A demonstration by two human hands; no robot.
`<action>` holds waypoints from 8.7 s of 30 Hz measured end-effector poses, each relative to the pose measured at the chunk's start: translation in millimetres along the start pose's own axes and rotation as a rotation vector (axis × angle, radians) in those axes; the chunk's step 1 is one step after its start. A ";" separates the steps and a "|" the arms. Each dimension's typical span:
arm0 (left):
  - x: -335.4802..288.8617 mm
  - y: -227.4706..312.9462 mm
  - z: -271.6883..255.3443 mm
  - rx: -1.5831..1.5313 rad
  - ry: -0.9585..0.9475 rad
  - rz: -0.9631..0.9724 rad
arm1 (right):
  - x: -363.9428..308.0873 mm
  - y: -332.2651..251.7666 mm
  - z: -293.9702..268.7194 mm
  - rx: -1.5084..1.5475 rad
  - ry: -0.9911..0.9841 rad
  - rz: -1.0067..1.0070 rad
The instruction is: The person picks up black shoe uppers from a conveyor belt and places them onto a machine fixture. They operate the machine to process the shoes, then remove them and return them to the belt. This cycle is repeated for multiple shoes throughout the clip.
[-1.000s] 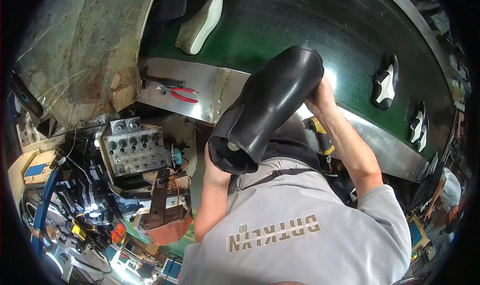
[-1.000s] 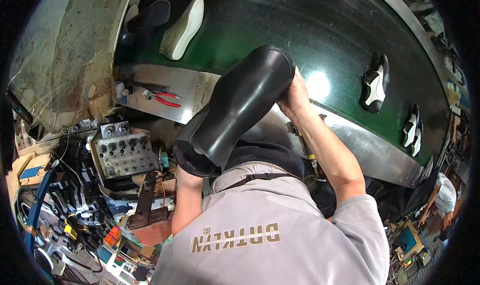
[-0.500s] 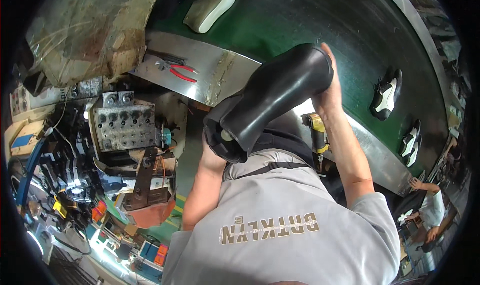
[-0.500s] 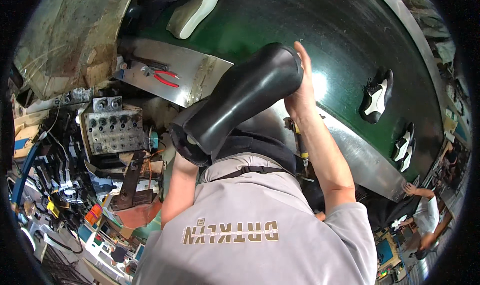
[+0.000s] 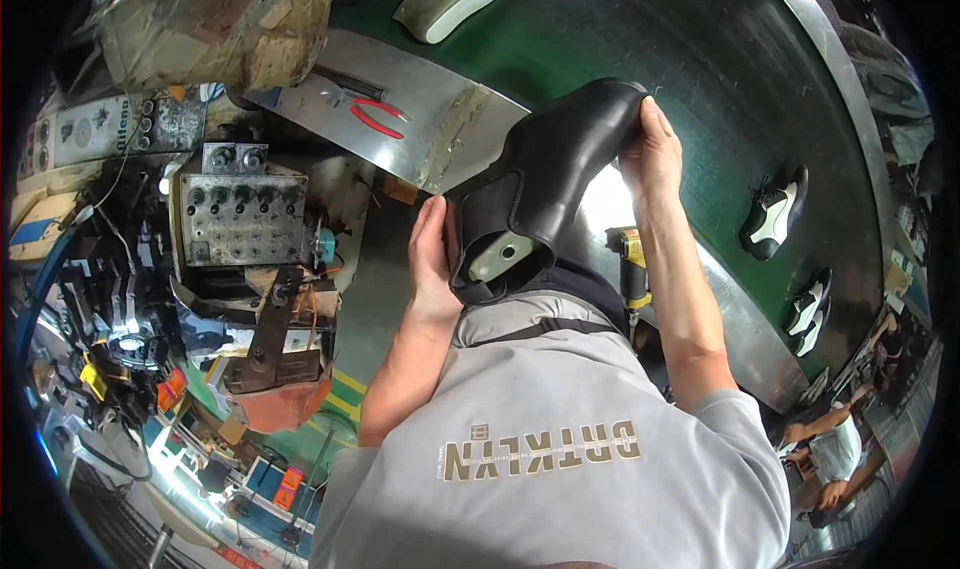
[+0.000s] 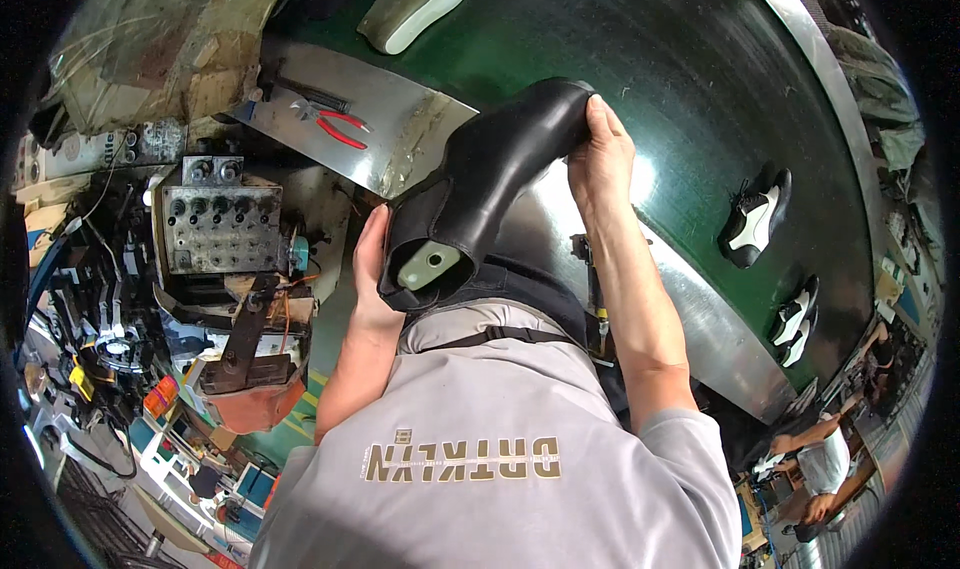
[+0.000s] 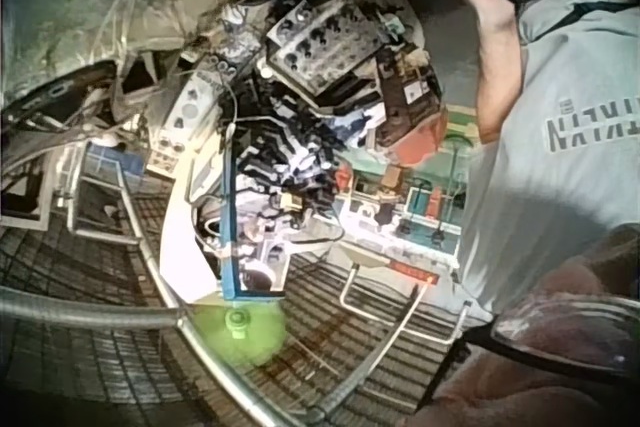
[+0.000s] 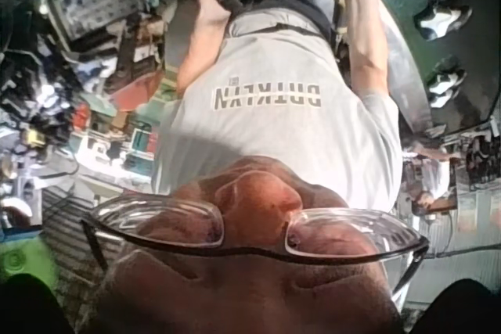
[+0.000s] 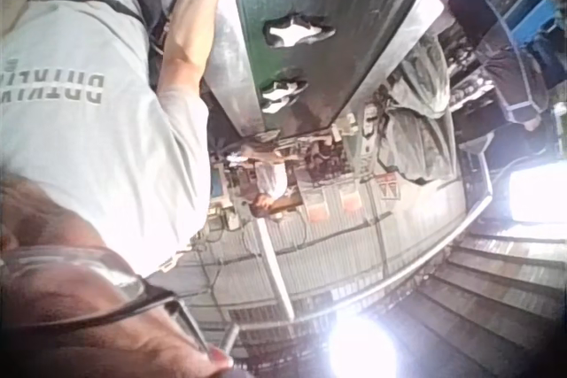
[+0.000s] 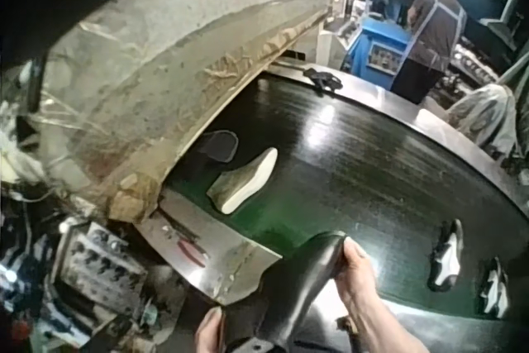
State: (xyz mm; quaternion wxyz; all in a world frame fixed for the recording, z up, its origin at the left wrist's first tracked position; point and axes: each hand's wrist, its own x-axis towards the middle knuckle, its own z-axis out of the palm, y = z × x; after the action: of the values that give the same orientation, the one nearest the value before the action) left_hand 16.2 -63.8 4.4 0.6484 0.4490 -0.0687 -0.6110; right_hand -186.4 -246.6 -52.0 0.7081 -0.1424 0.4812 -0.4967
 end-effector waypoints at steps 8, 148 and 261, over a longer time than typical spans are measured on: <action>-31.5 1.2 -6.2 -0.037 -0.065 -0.281 | -8.7 -6.1 25.6 -0.201 -0.111 0.018; -281.8 342.0 -427.3 0.340 1.198 0.985 | -472.9 473.2 505.4 -0.443 -0.868 0.933; 164.3 7.9 126.8 -0.144 -0.144 -0.363 | 23.5 -36.8 -20.4 -1.001 -0.223 -0.665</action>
State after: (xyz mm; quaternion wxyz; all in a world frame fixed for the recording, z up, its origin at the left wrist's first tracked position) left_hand -18.7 -268.5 8.7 0.5515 0.3616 0.0109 -0.7517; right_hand -223.0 -277.9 -49.8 0.4085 -0.6517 0.5089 -0.3867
